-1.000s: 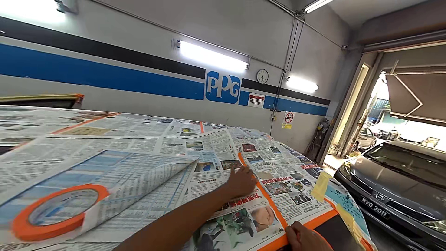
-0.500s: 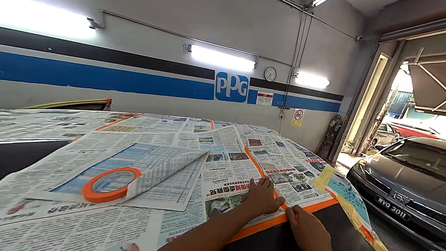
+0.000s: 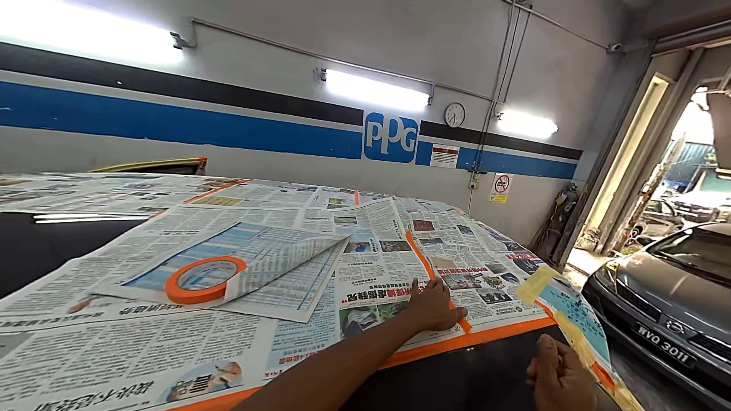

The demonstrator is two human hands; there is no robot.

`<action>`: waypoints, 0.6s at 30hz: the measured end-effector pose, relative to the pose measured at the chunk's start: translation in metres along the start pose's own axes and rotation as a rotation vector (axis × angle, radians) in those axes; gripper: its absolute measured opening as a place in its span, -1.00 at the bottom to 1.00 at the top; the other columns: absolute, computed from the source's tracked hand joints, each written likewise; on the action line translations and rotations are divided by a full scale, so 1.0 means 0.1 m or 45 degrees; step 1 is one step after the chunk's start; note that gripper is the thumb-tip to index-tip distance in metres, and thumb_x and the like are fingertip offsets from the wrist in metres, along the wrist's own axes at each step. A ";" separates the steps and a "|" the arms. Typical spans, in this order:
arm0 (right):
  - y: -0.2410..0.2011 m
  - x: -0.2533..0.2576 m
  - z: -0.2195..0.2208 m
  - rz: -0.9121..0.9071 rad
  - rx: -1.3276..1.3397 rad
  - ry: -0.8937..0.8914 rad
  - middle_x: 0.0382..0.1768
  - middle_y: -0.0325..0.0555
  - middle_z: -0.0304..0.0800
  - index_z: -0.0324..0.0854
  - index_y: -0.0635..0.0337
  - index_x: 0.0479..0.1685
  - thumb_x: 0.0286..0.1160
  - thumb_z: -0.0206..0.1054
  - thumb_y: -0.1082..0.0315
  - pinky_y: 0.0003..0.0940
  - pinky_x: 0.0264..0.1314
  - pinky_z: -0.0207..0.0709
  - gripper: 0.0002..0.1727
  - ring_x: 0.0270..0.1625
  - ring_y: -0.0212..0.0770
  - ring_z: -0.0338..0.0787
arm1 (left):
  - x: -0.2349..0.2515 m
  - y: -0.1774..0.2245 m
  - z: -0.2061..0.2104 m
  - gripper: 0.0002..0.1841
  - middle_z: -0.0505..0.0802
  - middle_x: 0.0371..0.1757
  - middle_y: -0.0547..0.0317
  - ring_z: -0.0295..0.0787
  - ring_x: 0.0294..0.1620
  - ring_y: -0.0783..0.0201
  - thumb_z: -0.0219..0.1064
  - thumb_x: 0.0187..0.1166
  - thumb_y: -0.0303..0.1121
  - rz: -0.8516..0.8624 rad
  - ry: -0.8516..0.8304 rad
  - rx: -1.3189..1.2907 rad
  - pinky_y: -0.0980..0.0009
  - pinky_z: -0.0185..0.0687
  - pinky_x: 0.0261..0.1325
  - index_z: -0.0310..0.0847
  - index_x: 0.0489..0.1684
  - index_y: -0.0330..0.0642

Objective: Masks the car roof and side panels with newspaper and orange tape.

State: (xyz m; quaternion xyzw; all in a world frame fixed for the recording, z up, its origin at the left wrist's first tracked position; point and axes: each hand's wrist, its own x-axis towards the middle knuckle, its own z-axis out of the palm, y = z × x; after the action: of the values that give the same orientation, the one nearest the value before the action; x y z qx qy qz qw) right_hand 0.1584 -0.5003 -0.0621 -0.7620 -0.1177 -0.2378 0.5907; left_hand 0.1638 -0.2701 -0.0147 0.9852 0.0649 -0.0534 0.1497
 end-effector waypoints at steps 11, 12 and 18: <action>-0.18 0.25 0.53 -0.167 0.446 0.068 -0.38 -0.18 0.56 0.25 0.57 0.34 0.81 0.00 0.30 -0.60 -0.45 0.62 -0.58 -0.51 -0.51 0.65 | -0.14 0.07 0.03 -0.06 0.03 0.93 -0.06 -0.25 0.96 -0.05 -0.04 0.69 0.34 0.088 -0.017 0.111 -0.52 -0.67 0.73 0.01 0.87 -0.26; -0.23 0.29 0.58 -0.170 0.448 0.061 -0.36 -0.15 0.57 0.24 0.55 0.37 0.81 0.00 0.29 -0.58 -0.45 0.62 -0.57 -0.51 -0.50 0.65 | -0.15 0.06 0.04 -0.01 0.01 0.94 -0.06 -0.28 0.96 -0.05 -0.02 0.65 0.39 0.099 -0.019 0.109 -0.53 -0.69 0.72 -0.02 0.88 -0.25; -0.36 0.71 0.99 -0.267 0.192 -0.156 -0.21 0.04 0.67 0.22 0.47 0.51 0.81 0.02 0.25 -0.17 -0.32 0.72 -0.51 -0.39 -0.18 0.76 | 0.02 -0.18 -0.06 -0.12 0.09 0.94 0.14 -0.19 0.95 0.05 -0.28 0.73 0.39 0.146 0.013 0.080 -0.48 -0.70 0.76 0.03 0.90 -0.03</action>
State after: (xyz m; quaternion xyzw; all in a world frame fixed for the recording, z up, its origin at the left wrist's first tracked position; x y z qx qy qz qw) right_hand 0.2252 -0.4030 -0.0150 -0.7120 -0.2500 -0.2419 0.6100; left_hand 0.1638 -0.2515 -0.0144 0.9917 0.0074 -0.0419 0.1211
